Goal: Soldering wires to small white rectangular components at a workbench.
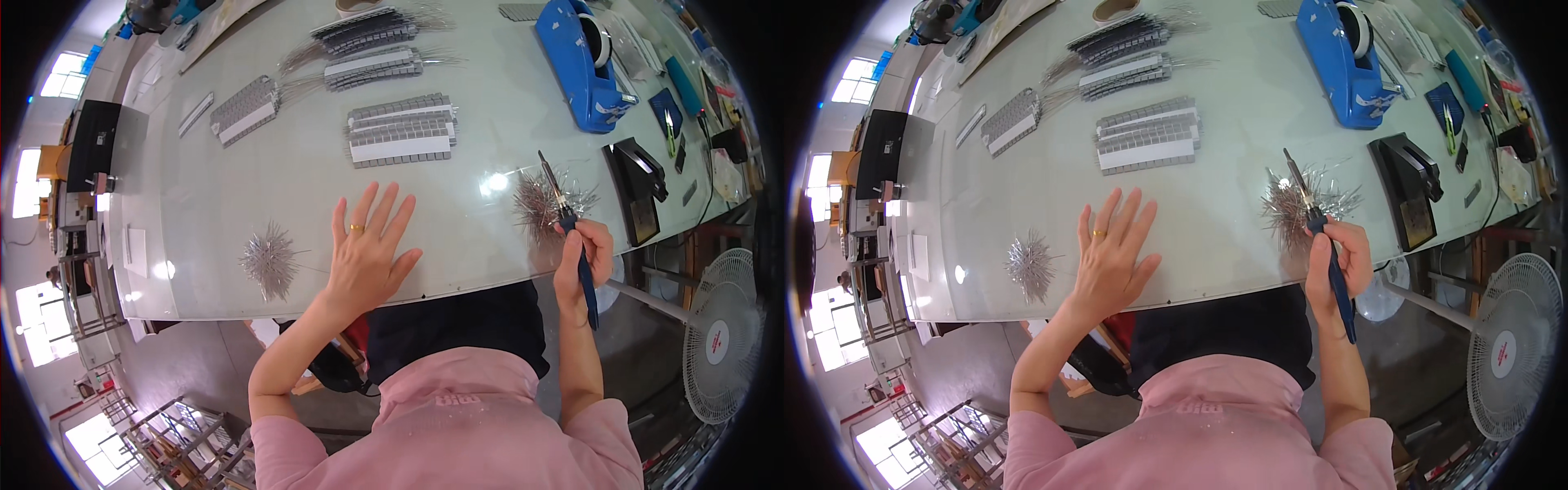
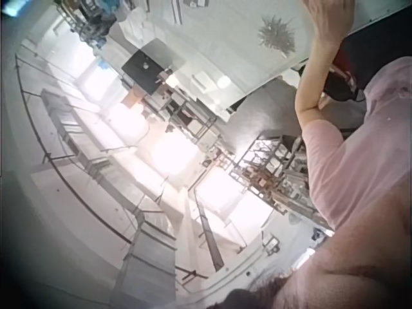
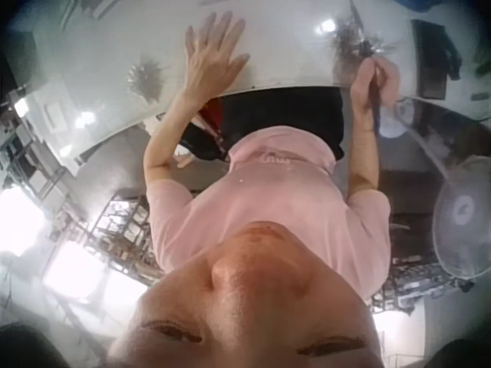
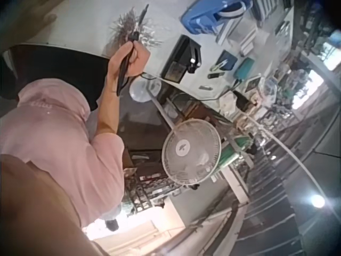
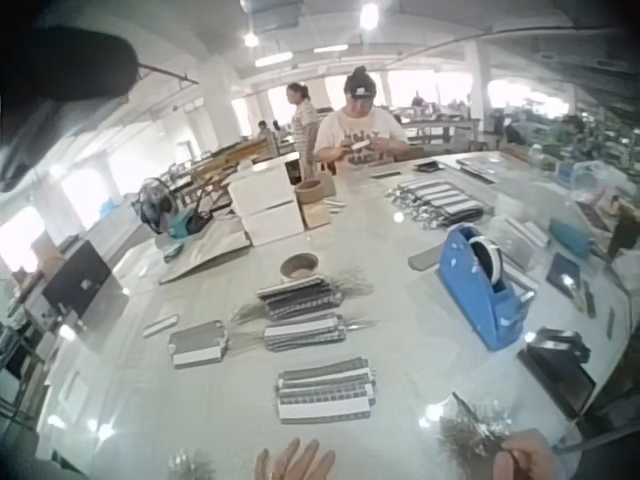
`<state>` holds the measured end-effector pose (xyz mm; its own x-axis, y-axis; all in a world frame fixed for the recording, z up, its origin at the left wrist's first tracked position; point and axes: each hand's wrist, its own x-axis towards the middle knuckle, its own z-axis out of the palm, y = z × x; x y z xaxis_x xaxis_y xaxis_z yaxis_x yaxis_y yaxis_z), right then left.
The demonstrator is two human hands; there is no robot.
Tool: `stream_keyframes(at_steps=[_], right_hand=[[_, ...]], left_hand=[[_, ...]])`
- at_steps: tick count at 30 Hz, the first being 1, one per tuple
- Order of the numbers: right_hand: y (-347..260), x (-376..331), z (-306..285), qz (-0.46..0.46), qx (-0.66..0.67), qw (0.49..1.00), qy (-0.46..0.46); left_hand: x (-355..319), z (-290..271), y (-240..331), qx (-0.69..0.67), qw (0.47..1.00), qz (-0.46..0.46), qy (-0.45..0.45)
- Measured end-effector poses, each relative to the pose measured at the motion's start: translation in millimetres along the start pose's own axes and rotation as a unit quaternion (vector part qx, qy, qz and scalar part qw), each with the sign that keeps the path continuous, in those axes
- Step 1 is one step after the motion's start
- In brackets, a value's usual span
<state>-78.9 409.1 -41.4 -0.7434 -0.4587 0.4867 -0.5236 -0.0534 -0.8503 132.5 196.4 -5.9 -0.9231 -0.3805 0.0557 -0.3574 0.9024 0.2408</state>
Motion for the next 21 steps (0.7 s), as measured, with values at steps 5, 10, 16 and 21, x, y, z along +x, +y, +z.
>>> stream_keyframes(at_steps=[5, 10, 16, 21], right_hand=[[5.1, 1.6, -4.6, -0.016, -0.013, 1.000, -0.015], [3.0, 0.3, -7.0, 0.039, 0.024, 0.999, 0.027], [-0.2, 6.7, 3.1, 0.060, 0.062, 0.996, 0.022], [6.0, 6.0, -3.8, 0.034, 0.070, 0.995, 0.065]], left_hand=[[31.3, 2.1, -13.5, 0.062, 0.996, -0.047, 0.048], [13.8, 1.2, 6.0, 0.038, 0.999, -0.024, 0.016], [-23.0, -30.0, 41.9, 0.041, 0.999, -0.013, -0.012], [16.6, -127.4, 53.9, -0.311, 0.905, 0.152, 0.247]])
